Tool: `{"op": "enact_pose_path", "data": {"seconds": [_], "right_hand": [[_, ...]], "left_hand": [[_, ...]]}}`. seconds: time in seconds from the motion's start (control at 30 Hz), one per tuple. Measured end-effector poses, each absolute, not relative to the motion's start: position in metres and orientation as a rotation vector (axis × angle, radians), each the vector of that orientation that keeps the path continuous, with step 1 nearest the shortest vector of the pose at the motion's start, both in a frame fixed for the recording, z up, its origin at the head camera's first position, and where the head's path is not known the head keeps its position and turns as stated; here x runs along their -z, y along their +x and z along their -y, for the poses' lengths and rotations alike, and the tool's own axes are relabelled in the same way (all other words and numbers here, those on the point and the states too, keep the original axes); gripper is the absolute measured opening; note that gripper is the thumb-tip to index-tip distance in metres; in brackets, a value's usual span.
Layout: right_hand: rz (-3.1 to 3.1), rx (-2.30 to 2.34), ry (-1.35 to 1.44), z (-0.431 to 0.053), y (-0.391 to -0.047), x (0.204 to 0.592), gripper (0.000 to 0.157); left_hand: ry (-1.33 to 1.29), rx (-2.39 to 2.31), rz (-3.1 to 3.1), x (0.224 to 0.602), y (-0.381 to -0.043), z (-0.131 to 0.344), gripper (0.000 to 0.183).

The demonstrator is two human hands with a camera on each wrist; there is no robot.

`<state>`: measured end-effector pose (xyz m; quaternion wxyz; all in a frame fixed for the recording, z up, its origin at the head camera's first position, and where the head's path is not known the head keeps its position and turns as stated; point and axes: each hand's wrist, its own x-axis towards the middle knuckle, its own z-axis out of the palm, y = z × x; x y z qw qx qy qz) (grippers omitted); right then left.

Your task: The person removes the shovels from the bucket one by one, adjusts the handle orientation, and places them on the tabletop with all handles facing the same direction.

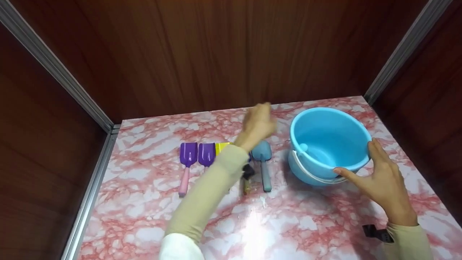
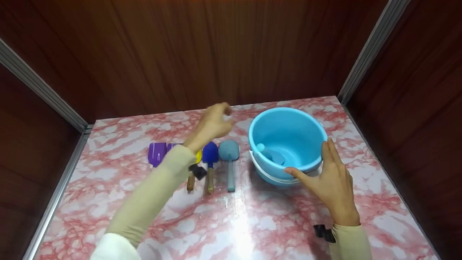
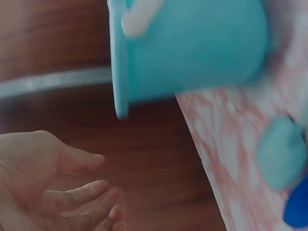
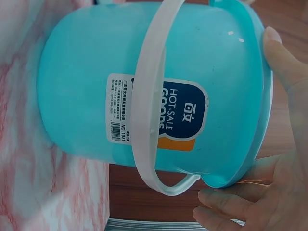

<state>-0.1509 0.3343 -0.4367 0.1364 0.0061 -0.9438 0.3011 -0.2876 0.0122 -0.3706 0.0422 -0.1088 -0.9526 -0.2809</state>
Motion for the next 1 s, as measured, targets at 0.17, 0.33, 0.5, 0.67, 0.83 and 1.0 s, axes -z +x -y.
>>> {"op": "enact_pose_path", "data": {"seconds": [0.17, 0.33, 0.5, 0.67, 0.83, 1.0], "right_hand": [[2.728, -0.884, 0.031, -0.332, -0.152, 0.437, 0.126], [2.732, -0.909, 0.042, -0.332, -0.152, 0.437, 0.125], [2.708, -0.928, 0.05, -0.335, -0.151, 0.436, 0.124], [2.694, -0.933, 0.064, -0.337, -0.15, 0.436, 0.124], [2.712, -0.927, 0.053, -0.338, -0.149, 0.436, 0.125], [2.736, -0.905, 0.033, -0.337, -0.148, 0.435, 0.126]], "left_hand": [[-0.499, 0.814, 2.91, 0.368, -0.279, -0.053, 0.026], [-0.618, 0.731, 2.935, 0.371, -0.274, -0.083, 0.029], [-0.674, 0.519, 2.965, 0.375, -0.273, -0.107, 0.011], [-0.668, 0.213, 3.071, 0.382, -0.269, -0.132, 0.015], [-0.652, -0.04, 3.339, 0.384, -0.263, -0.157, 0.026], [-0.654, -0.277, 3.515, 0.384, -0.263, -0.172, 0.027]]}}
